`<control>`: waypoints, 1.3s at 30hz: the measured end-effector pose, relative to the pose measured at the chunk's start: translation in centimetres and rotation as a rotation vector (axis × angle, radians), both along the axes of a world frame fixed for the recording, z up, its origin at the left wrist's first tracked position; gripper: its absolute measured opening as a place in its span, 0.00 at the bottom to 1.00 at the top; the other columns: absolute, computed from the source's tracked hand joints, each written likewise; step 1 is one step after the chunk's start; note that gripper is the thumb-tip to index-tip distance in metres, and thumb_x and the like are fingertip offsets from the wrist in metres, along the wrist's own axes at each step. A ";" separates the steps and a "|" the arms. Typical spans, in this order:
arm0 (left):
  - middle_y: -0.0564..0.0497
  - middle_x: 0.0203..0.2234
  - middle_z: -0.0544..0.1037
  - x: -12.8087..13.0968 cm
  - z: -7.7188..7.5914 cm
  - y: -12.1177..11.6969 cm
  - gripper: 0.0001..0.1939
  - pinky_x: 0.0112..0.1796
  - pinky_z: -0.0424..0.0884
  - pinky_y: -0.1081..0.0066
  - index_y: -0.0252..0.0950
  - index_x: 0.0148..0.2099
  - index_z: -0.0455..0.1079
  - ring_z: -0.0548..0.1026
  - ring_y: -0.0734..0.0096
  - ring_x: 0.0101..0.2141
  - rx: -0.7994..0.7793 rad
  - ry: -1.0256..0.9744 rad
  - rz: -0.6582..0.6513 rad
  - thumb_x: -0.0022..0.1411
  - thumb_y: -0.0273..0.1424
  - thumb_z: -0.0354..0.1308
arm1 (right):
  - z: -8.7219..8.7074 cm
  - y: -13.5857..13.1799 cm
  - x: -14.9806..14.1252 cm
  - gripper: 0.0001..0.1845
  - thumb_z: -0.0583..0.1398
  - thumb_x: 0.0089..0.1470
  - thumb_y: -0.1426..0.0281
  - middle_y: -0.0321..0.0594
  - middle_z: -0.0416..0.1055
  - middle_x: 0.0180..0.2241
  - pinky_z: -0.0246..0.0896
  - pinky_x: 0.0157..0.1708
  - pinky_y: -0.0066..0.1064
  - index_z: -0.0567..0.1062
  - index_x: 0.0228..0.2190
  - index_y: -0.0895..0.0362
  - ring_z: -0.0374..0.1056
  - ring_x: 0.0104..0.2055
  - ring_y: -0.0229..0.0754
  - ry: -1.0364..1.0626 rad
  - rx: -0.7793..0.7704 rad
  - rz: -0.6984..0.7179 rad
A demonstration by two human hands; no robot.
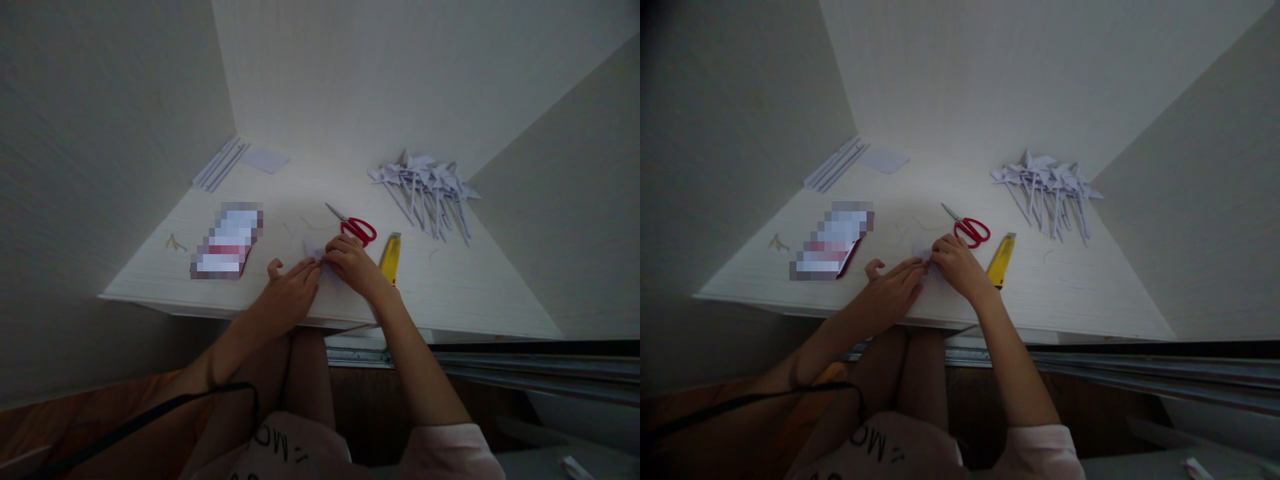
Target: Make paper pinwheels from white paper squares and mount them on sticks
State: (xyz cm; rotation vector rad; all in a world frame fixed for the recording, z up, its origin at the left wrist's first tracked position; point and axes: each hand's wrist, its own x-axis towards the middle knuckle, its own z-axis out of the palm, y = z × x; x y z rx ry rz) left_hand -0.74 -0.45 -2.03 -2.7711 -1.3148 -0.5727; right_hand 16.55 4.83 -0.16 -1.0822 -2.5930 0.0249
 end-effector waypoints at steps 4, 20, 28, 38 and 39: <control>0.40 0.49 0.70 -0.1 0.0 0.1 0.15 0.47 0.55 0.52 0.32 0.49 0.63 0.65 0.61 0.51 -0.005 -0.016 -0.006 0.62 0.24 0.40 | 0.3 -0.8 -0.3 0.09 0.55 0.53 0.77 0.43 0.69 0.34 0.51 0.41 0.37 0.75 0.32 0.58 0.58 0.42 0.44 -0.028 -0.031 -0.039; 0.41 0.53 0.65 -0.4 0.4 0.7 0.18 0.45 0.53 0.55 0.35 0.53 0.58 0.61 0.62 0.54 -0.175 -0.154 0.050 0.62 0.24 0.39 | 0.0 -3.6 -0.3 0.19 0.53 0.52 0.77 0.46 0.63 0.40 0.46 0.35 0.39 0.70 0.45 0.50 0.53 0.44 0.50 -0.120 -0.021 -0.262; 0.42 0.52 0.66 -0.7 0.2 1.0 0.18 0.47 0.51 0.51 0.34 0.52 0.61 0.63 0.61 0.53 -0.078 -0.069 -0.009 0.62 0.23 0.39 | -0.3 -3.4 0.2 0.21 0.53 0.53 0.76 0.44 0.63 0.40 0.46 0.34 0.37 0.69 0.47 0.47 0.54 0.43 0.49 -0.108 -0.067 -0.255; 0.43 0.52 0.67 -0.6 0.5 1.0 0.20 0.49 0.51 0.47 0.36 0.54 0.61 0.63 0.59 0.53 -0.025 0.008 -0.053 0.64 0.25 0.37 | -0.3 -4.0 0.1 0.20 0.52 0.53 0.76 0.44 0.63 0.42 0.47 0.38 0.38 0.70 0.46 0.50 0.55 0.45 0.47 -0.017 -0.104 -0.328; 0.43 0.52 0.67 -0.5 0.5 1.0 0.19 0.49 0.51 0.47 0.36 0.53 0.62 0.63 0.60 0.53 -0.026 0.008 -0.052 0.64 0.26 0.37 | -0.5 -4.1 0.0 0.19 0.52 0.53 0.76 0.44 0.63 0.42 0.46 0.39 0.39 0.70 0.46 0.50 0.55 0.46 0.47 0.015 -0.090 -0.348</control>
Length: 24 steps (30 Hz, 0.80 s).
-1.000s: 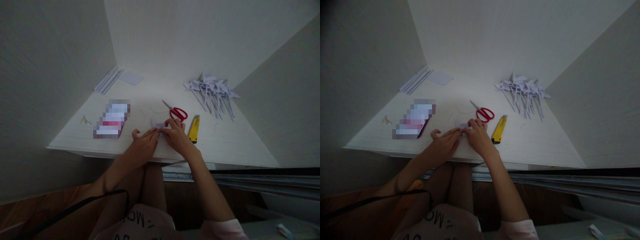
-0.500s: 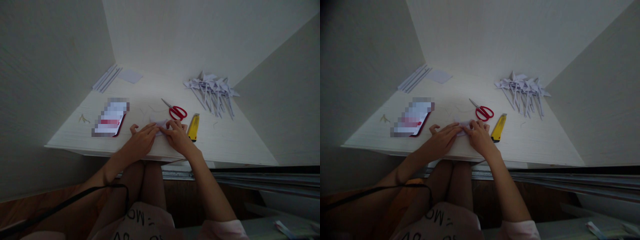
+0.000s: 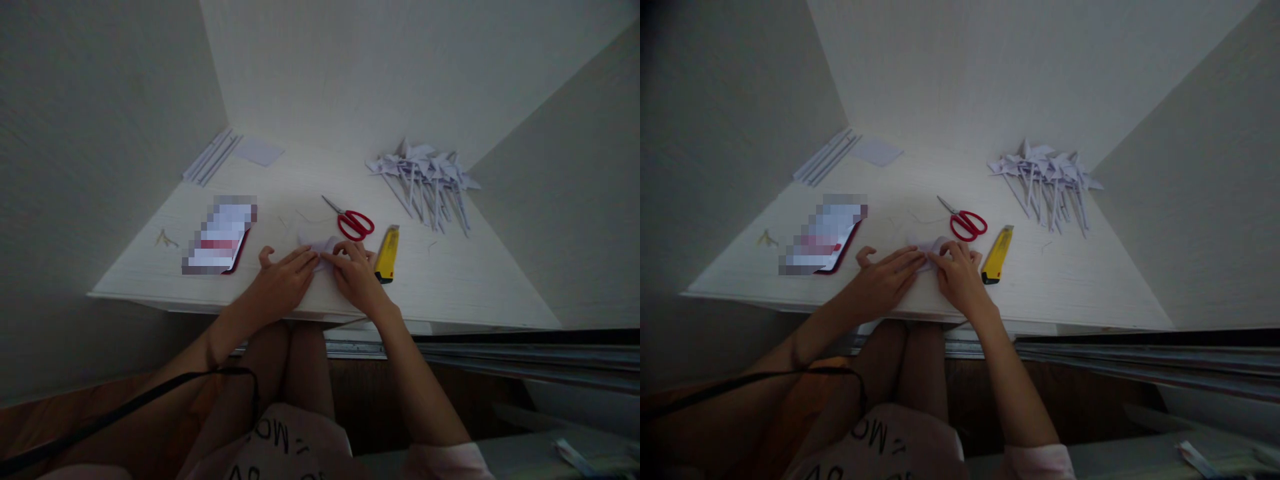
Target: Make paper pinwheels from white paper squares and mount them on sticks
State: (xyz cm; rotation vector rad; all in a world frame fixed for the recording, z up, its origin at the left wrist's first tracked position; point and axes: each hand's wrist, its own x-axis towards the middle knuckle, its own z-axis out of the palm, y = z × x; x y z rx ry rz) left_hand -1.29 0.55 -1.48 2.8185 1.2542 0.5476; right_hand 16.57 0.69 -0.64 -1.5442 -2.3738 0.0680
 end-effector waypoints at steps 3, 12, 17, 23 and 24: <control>0.44 0.52 0.67 0.0 0.0 0.0 0.18 0.49 0.51 0.48 0.36 0.53 0.62 0.63 0.60 0.53 0.001 -0.002 0.005 0.64 0.27 0.38 | -0.4 -0.5 -0.2 0.17 0.53 0.52 0.77 0.43 0.64 0.43 0.45 0.41 0.39 0.72 0.42 0.51 0.54 0.47 0.47 0.047 0.047 -0.047; 0.43 0.52 0.66 0.1 -0.3 0.0 0.19 0.50 0.49 0.48 0.35 0.54 0.61 0.62 0.60 0.53 -0.006 -0.019 -0.003 0.65 0.29 0.37 | -0.4 -0.6 -0.5 0.16 0.52 0.52 0.77 0.43 0.65 0.43 0.45 0.39 0.39 0.72 0.40 0.51 0.55 0.46 0.47 0.038 0.041 -0.054; 0.43 0.53 0.66 0.1 -0.3 0.0 0.19 0.50 0.48 0.48 0.35 0.54 0.61 0.62 0.61 0.54 -0.020 -0.017 -0.010 0.66 0.30 0.37 | -0.4 -0.5 -0.3 0.15 0.52 0.53 0.76 0.41 0.65 0.44 0.44 0.40 0.39 0.72 0.40 0.51 0.55 0.47 0.46 0.029 0.036 -0.037; 0.43 0.52 0.66 0.0 -0.5 0.1 0.19 0.50 0.49 0.48 0.35 0.54 0.61 0.62 0.61 0.53 -0.001 -0.015 -0.024 0.65 0.29 0.37 | -0.2 -0.4 -0.3 0.14 0.53 0.53 0.75 0.42 0.66 0.44 0.45 0.40 0.40 0.73 0.39 0.51 0.55 0.47 0.47 0.012 0.017 -0.035; 0.43 0.52 0.67 -0.1 -0.5 0.1 0.19 0.50 0.49 0.48 0.35 0.54 0.61 0.62 0.61 0.53 0.006 -0.013 -0.030 0.65 0.29 0.37 | -0.2 -0.4 -0.3 0.14 0.53 0.53 0.75 0.42 0.66 0.44 0.45 0.39 0.39 0.73 0.39 0.51 0.55 0.47 0.47 0.007 0.019 -0.035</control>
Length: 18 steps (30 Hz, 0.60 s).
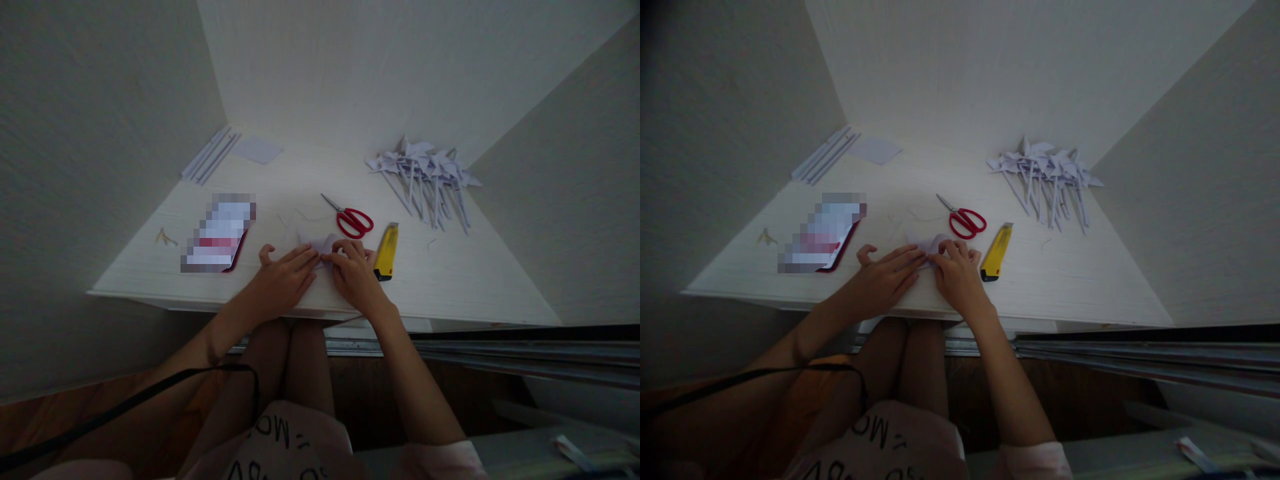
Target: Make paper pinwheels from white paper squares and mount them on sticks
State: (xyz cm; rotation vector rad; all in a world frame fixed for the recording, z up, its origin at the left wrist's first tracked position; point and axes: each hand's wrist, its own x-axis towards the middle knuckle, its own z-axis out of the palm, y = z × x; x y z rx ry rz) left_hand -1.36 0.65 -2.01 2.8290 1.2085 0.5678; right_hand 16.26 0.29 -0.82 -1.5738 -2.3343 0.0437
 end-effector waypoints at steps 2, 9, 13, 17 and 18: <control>0.43 0.52 0.67 -0.1 0.0 0.0 0.19 0.50 0.49 0.48 0.36 0.54 0.62 0.63 0.61 0.53 0.014 0.008 -0.017 0.65 0.29 0.37 | 0.1 0.0 0.0 0.14 0.52 0.53 0.75 0.42 0.66 0.44 0.45 0.39 0.39 0.73 0.39 0.52 0.55 0.47 0.47 -0.014 0.005 0.003; 0.43 0.51 0.68 -0.2 0.4 0.1 0.19 0.49 0.51 0.47 0.35 0.52 0.63 0.65 0.60 0.52 0.066 0.041 -0.038 0.65 0.27 0.36 | 0.2 0.1 0.2 0.15 0.52 0.54 0.74 0.43 0.66 0.44 0.45 0.40 0.40 0.71 0.42 0.52 0.55 0.47 0.47 -0.018 0.027 0.024; 0.41 0.51 0.68 -0.3 0.4 0.1 0.19 0.49 0.52 0.49 0.35 0.52 0.64 0.65 0.60 0.51 0.092 0.047 -0.057 0.65 0.27 0.37 | 0.1 0.3 0.3 0.17 0.52 0.55 0.72 0.43 0.65 0.45 0.45 0.40 0.39 0.70 0.45 0.50 0.54 0.47 0.47 -0.026 0.032 0.024; 0.43 0.51 0.69 -0.6 0.7 0.3 0.19 0.49 0.51 0.50 0.37 0.52 0.64 0.65 0.61 0.52 0.017 0.008 -0.021 0.66 0.29 0.37 | 0.3 0.8 0.5 0.17 0.52 0.55 0.72 0.42 0.64 0.45 0.46 0.38 0.39 0.70 0.45 0.48 0.54 0.46 0.48 -0.067 0.007 0.040; 0.44 0.51 0.69 -0.7 0.8 0.5 0.19 0.49 0.51 0.50 0.37 0.52 0.63 0.65 0.62 0.52 -0.014 -0.008 -0.009 0.66 0.29 0.36 | 0.5 0.9 0.6 0.17 0.52 0.55 0.72 0.42 0.64 0.45 0.46 0.37 0.38 0.70 0.45 0.47 0.54 0.46 0.48 -0.064 -0.003 0.046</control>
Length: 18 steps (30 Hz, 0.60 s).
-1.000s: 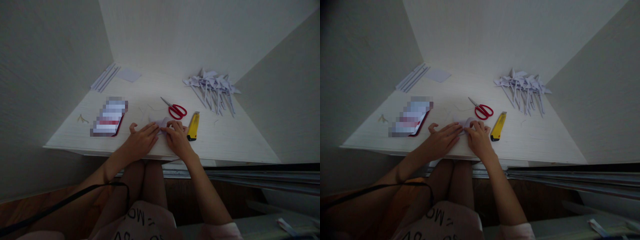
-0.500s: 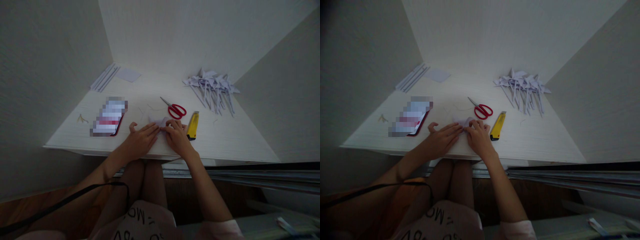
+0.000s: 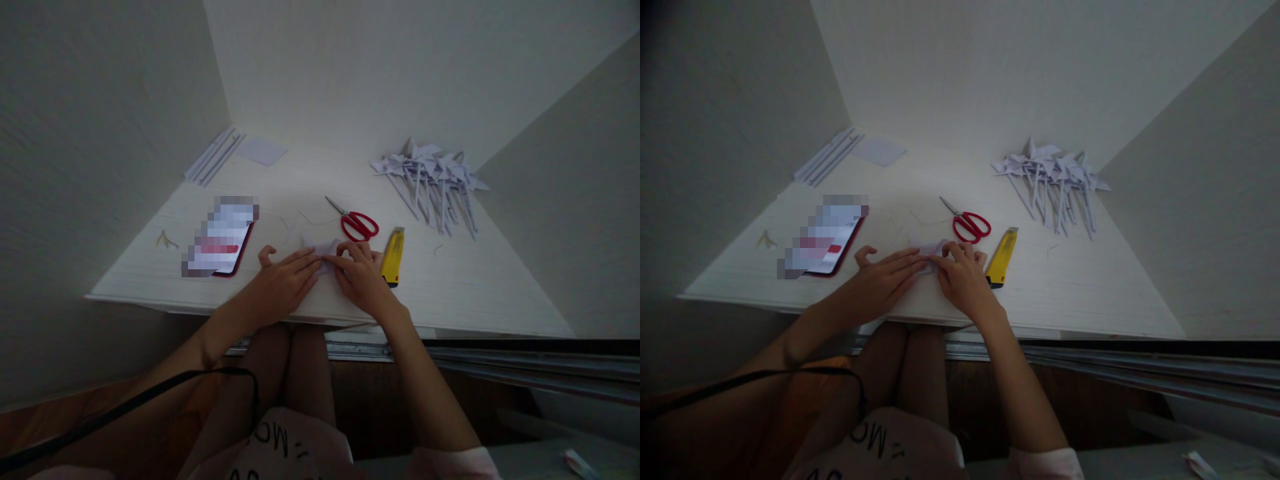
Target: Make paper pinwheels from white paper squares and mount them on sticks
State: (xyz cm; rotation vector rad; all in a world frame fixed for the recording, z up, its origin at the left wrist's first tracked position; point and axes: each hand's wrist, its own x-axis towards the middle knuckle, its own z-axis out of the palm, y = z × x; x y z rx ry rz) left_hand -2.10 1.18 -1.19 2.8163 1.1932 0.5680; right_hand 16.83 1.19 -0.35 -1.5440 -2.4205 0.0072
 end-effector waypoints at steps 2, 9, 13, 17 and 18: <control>0.45 0.51 0.69 -0.3 0.3 0.5 0.19 0.49 0.51 0.51 0.38 0.53 0.63 0.64 0.62 0.53 -0.046 -0.027 0.017 0.66 0.31 0.36 | 0.3 0.3 0.1 0.16 0.52 0.55 0.71 0.41 0.64 0.44 0.47 0.37 0.38 0.71 0.44 0.47 0.55 0.46 0.47 0.010 -0.022 0.023; 0.44 0.50 0.69 -0.4 0.4 1.5 0.19 0.49 0.51 0.50 0.39 0.51 0.65 0.63 0.61 0.53 -0.030 0.004 -0.030 0.66 0.30 0.36 | 0.7 0.8 0.8 0.16 0.52 0.54 0.71 0.42 0.63 0.43 0.48 0.37 0.37 0.72 0.43 0.47 0.55 0.46 0.48 0.007 -0.055 0.102; 0.46 0.52 0.68 -0.3 0.0 1.4 0.17 0.49 0.51 0.50 0.40 0.51 0.64 0.63 0.61 0.53 0.002 0.039 -0.023 0.66 0.31 0.38 | 0.7 0.9 1.0 0.17 0.52 0.55 0.72 0.43 0.63 0.43 0.48 0.37 0.37 0.71 0.44 0.47 0.55 0.46 0.48 0.005 -0.083 0.114; 0.46 0.52 0.68 -0.3 -0.1 1.2 0.17 0.49 0.53 0.50 0.40 0.51 0.64 0.62 0.61 0.54 0.049 0.077 -0.042 0.66 0.31 0.39 | 0.9 1.1 0.8 0.17 0.52 0.55 0.72 0.42 0.62 0.43 0.48 0.37 0.38 0.71 0.44 0.46 0.55 0.46 0.48 0.014 -0.114 0.112; 0.45 0.51 0.68 -0.3 0.0 1.2 0.17 0.49 0.53 0.50 0.39 0.51 0.64 0.62 0.61 0.54 0.060 0.083 -0.043 0.66 0.31 0.39 | 1.0 1.1 0.8 0.17 0.52 0.54 0.72 0.43 0.62 0.43 0.49 0.37 0.38 0.71 0.45 0.46 0.56 0.45 0.48 0.014 -0.122 0.117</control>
